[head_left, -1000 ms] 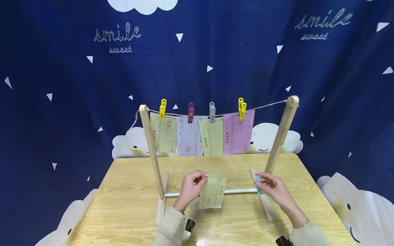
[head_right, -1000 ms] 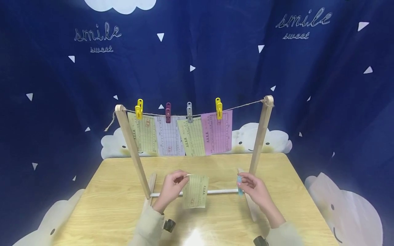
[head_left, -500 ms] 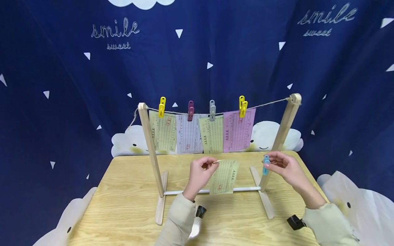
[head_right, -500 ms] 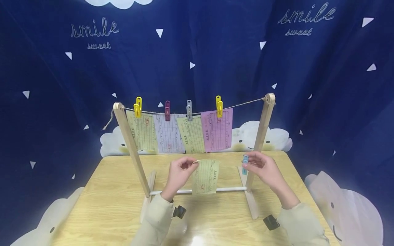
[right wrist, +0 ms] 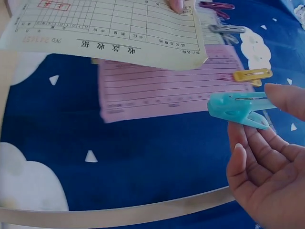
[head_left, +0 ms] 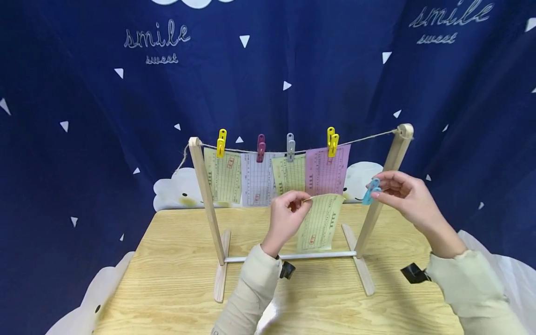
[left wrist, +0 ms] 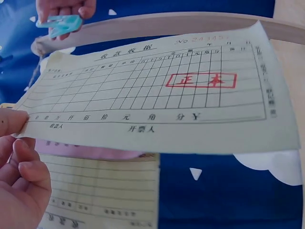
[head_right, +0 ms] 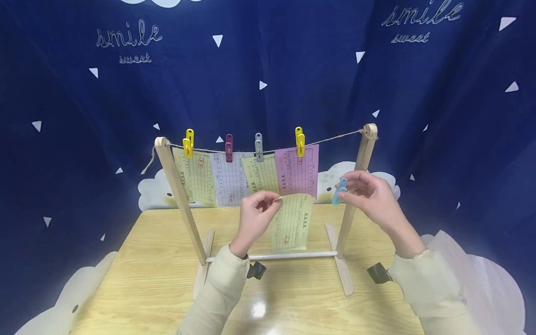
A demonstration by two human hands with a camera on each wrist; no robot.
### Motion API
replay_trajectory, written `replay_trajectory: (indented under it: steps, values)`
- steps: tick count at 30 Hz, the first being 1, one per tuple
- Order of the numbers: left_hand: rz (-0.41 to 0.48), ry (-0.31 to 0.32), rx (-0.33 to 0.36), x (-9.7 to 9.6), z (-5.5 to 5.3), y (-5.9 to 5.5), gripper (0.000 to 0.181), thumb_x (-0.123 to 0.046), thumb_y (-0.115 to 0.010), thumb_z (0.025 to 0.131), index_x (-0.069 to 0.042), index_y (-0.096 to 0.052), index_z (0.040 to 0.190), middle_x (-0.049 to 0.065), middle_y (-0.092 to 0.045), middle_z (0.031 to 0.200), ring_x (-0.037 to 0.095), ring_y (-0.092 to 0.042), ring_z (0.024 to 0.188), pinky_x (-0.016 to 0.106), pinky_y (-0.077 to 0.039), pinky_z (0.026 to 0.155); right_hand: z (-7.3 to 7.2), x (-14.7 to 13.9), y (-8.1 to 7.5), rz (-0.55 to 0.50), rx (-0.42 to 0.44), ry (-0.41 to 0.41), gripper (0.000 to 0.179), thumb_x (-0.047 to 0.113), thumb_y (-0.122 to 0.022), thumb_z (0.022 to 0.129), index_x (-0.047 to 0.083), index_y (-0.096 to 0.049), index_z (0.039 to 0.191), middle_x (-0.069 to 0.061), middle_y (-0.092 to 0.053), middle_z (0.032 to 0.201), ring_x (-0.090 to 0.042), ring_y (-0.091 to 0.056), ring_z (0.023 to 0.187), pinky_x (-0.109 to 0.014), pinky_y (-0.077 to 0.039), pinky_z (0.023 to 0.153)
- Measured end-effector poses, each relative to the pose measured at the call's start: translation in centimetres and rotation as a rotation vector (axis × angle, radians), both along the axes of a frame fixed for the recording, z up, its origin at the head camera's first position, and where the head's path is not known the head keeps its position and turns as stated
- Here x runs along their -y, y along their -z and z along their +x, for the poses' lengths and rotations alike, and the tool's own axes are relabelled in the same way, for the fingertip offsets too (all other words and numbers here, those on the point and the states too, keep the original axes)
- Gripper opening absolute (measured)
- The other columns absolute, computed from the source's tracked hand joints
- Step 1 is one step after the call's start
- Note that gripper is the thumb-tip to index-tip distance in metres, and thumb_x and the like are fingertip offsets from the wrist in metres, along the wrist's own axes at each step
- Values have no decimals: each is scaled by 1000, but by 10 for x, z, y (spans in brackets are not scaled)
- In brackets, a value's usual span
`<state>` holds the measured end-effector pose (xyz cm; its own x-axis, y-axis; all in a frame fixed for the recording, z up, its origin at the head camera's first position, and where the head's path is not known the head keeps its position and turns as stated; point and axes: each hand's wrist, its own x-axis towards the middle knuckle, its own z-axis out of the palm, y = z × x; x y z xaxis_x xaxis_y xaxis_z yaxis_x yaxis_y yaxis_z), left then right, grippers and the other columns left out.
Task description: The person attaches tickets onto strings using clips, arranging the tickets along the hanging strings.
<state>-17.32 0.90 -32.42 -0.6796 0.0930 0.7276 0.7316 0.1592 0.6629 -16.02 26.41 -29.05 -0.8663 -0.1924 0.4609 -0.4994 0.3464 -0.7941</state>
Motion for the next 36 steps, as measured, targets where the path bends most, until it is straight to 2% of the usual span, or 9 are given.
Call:
replay_trajectory:
  steps: [5, 9, 14, 17, 24, 31, 36]
  values:
    - [18, -15, -49, -2, 0, -9, 7, 17, -61, 71, 11, -64, 75, 18, -58, 60, 21, -45, 49, 31, -39, 44, -4, 3, -15, 31, -40, -2, 30, -8, -61, 81, 9, -60, 106, 7, -63, 87, -6, -58, 76, -14, -46, 65]
    - [27, -19, -62, -2, -2, -12, 7, 17, -61, 71, 11, -64, 74, 18, -59, 61, 22, -46, 50, 35, -41, 43, -8, 5, -25, 22, -50, -31, 30, -9, -61, 80, 7, -60, 105, 4, -63, 85, -7, -59, 74, -14, -47, 64]
    - [53, -25, -74, -9, -20, -2, 6, 12, -64, 72, 7, -66, 75, 14, -60, 63, 19, -47, 52, 32, -40, 44, -11, 5, -42, 35, -61, -5, 30, -9, -62, 79, 7, -61, 105, 4, -63, 83, -8, -60, 72, -14, -48, 64]
    - [72, -15, -86, -15, -28, 0, 5, 9, -65, 74, 4, -67, 77, 12, -62, 66, 15, -47, 53, 27, -40, 45, -11, 5, -52, 41, -67, -2, 31, -10, -62, 79, 7, -61, 106, 3, -64, 84, -8, -60, 72, -15, -48, 64]
    - [81, -8, -137, -26, -31, -14, 6, 4, -62, 79, 3, -67, 79, 10, -62, 69, 12, -46, 54, 22, -39, 47, -12, 0, -74, 66, -97, 21, 29, -10, -63, 78, 2, -62, 105, 3, -65, 84, -8, -62, 73, -14, -49, 65]
    - [142, -22, -124, -40, -30, -21, 8, 4, -61, 81, 5, -68, 85, 13, -64, 74, 14, -51, 57, 17, -41, 50, -14, -5, -92, -49, -85, -49, 27, -16, -63, 75, -7, -61, 101, -2, -67, 82, -11, -63, 73, -15, -50, 66]
    - [195, -61, -124, -52, -27, -24, 11, 5, -60, 81, 6, -67, 90, 15, -65, 76, 18, -57, 58, 15, -44, 53, -15, -6, -109, -20, -100, 13, 27, -16, -65, 73, -4, -63, 97, 0, -68, 81, -9, -64, 73, -13, -49, 67]
